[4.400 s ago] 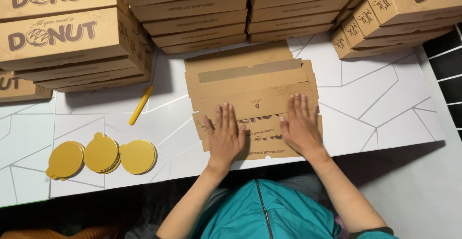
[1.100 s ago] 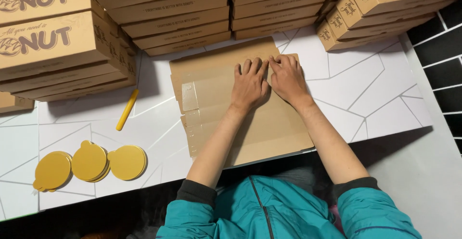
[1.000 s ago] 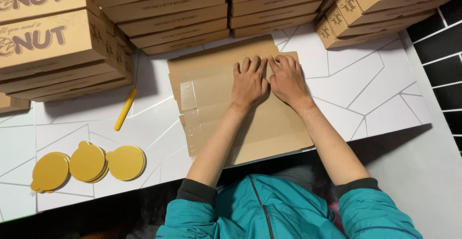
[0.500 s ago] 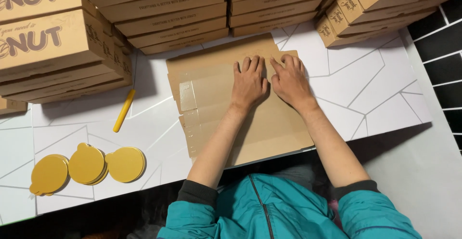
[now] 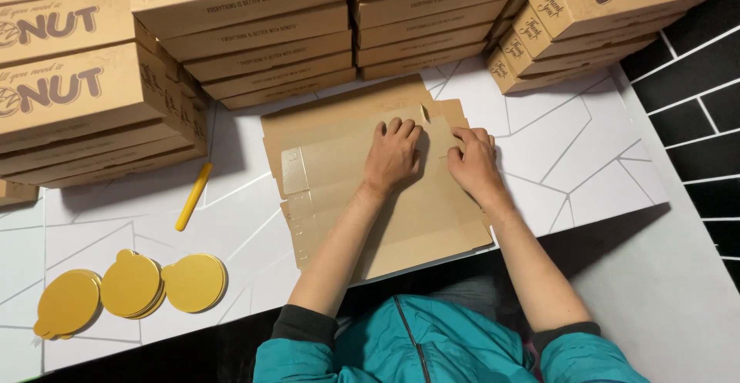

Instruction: The person assembles a flat cardboard donut box by folding the side flaps, tucking in the tabs, and securing the structure. The finished box is then placed on a stack of similar boxes.

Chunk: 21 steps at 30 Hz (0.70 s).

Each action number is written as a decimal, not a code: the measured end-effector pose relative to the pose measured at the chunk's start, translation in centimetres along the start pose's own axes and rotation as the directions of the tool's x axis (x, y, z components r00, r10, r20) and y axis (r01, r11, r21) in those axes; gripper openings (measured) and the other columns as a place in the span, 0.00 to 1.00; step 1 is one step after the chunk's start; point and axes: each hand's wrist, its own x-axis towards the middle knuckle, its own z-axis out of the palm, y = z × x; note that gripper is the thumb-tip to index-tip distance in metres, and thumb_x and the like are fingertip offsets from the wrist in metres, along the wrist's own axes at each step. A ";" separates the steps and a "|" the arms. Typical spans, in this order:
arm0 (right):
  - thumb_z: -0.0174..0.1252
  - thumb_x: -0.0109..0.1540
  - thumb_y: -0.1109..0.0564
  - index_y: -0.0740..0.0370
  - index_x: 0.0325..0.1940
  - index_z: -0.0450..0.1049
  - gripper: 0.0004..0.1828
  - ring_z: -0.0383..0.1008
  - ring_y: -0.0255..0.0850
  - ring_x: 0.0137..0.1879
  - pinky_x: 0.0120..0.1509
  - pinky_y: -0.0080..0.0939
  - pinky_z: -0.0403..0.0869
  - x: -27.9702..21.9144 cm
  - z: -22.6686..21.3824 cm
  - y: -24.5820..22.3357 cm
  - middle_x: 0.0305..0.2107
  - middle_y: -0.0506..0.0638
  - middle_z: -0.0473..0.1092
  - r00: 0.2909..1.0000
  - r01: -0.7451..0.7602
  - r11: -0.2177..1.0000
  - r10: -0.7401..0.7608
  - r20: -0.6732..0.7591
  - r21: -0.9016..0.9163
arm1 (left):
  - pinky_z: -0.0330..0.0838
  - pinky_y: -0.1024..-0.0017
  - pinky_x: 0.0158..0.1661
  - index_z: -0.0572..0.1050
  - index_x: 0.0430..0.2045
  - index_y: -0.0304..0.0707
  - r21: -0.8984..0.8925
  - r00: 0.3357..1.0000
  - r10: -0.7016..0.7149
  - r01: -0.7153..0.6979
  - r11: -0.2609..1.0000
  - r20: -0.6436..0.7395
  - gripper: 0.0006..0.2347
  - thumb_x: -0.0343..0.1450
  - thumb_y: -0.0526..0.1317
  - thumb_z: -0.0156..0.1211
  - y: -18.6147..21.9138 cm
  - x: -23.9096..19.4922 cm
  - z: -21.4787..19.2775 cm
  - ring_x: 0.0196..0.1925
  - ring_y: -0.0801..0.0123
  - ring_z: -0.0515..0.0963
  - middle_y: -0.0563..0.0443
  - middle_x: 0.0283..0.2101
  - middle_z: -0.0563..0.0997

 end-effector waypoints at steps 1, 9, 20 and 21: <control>0.50 0.62 0.56 0.59 0.65 0.72 0.26 0.61 0.51 0.62 0.69 0.52 0.60 -0.1 0.1 0.1 0.52 0.55 0.64 1.000 0.006 1.000 -0.006 -0.006 -0.002 | 0.68 0.51 0.59 0.72 0.50 0.47 0.003 1.000 0.000 0.000 1.000 -0.008 0.17 0.67 0.44 0.58 0.2 -0.2 -0.4 0.56 0.63 0.71 0.52 0.48 0.71; 0.50 0.62 0.63 0.64 0.65 0.70 0.26 0.70 0.62 0.62 0.63 0.59 0.72 -3.8 -3.0 -7.3 0.54 0.67 0.71 0.993 0.115 0.935 -0.120 -0.006 0.335 | 0.55 0.35 0.67 0.64 0.64 0.38 -0.386 0.987 -0.122 0.155 0.909 0.109 0.26 0.68 0.34 0.57 0.6 -2.1 -3.1 0.71 0.50 0.66 0.42 0.62 0.70; 0.43 0.70 0.52 0.60 0.60 0.75 0.21 0.68 0.55 0.67 0.70 0.53 0.66 -2.4 -1.3 -5.8 0.57 0.62 0.72 0.932 0.341 0.939 -0.332 0.142 -0.043 | 0.54 0.36 0.68 0.70 0.59 0.42 -0.332 0.993 -0.108 0.115 0.936 0.040 0.20 0.71 0.39 0.47 1.1 -2.5 -2.8 0.73 0.48 0.63 0.40 0.67 0.66; 0.39 0.71 0.52 0.63 0.63 0.72 0.23 0.68 0.58 0.67 0.70 0.57 0.65 -2.2 -1.9 -6.2 0.57 0.65 0.71 0.953 0.277 0.961 -0.273 0.129 -0.013 | 0.54 0.36 0.67 0.70 0.59 0.41 -0.317 0.993 -0.106 0.114 0.941 0.044 0.20 0.71 0.41 0.46 1.4 -2.6 -3.0 0.73 0.48 0.63 0.40 0.66 0.67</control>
